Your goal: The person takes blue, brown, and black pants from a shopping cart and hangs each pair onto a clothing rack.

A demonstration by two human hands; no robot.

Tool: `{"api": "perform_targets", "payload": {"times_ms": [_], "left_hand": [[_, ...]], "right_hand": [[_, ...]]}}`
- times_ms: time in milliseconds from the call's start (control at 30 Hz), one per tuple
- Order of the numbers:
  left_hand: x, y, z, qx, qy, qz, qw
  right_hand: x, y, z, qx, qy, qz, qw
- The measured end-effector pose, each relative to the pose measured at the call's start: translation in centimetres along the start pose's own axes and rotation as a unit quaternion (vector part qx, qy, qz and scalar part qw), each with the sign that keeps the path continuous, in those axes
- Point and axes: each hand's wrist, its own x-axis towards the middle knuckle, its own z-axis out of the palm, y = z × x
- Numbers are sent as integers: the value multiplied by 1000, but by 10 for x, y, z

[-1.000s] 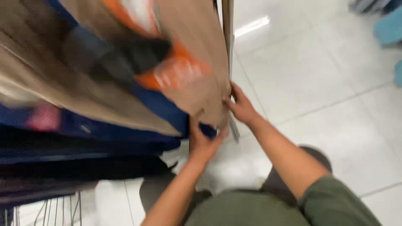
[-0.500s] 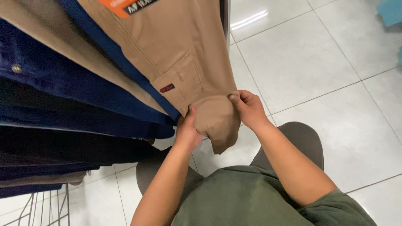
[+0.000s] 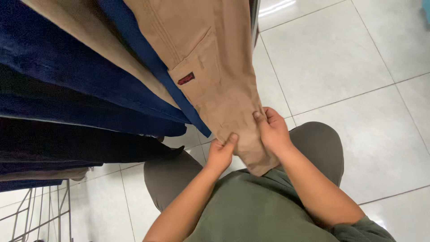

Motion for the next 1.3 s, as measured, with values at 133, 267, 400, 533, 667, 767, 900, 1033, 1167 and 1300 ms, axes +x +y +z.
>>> {"api": "perform_targets", "payload": {"times_ms": [133,267,400,533,667,767,900,1033,1167,1300], "left_hand": [[14,-16,12,-118,11,33,992],[12,13,20,-234,78,-60,967],[11,46,22,-337,92,-120,929],[5,-21,24,-389,68,-96,914],[-14,-23,36,-110,11,-70,991],[-15,-30,33,-151,63,-18,986],[-13,-52,26,-152,123,23,980],[-18,-54,5,-94,178,54,978],[-7,-80,-36,0,235,74,969],[-10,-67,-57,-8,286,104,952]], "right_hand": [[25,28,-15,-76,38,-7,996],[16,20,-13,42,-34,28,998],[0,21,-27,4,-219,25,975],[-3,50,-23,73,-132,49,987],[3,52,-22,13,-58,45,997],[9,73,-20,-89,1,45,995],[19,110,-1,-183,27,4,983],[9,77,12,-213,-16,-7,977],[27,54,11,-276,-86,-9,957],[81,41,22,-298,-35,-119,947]]}}
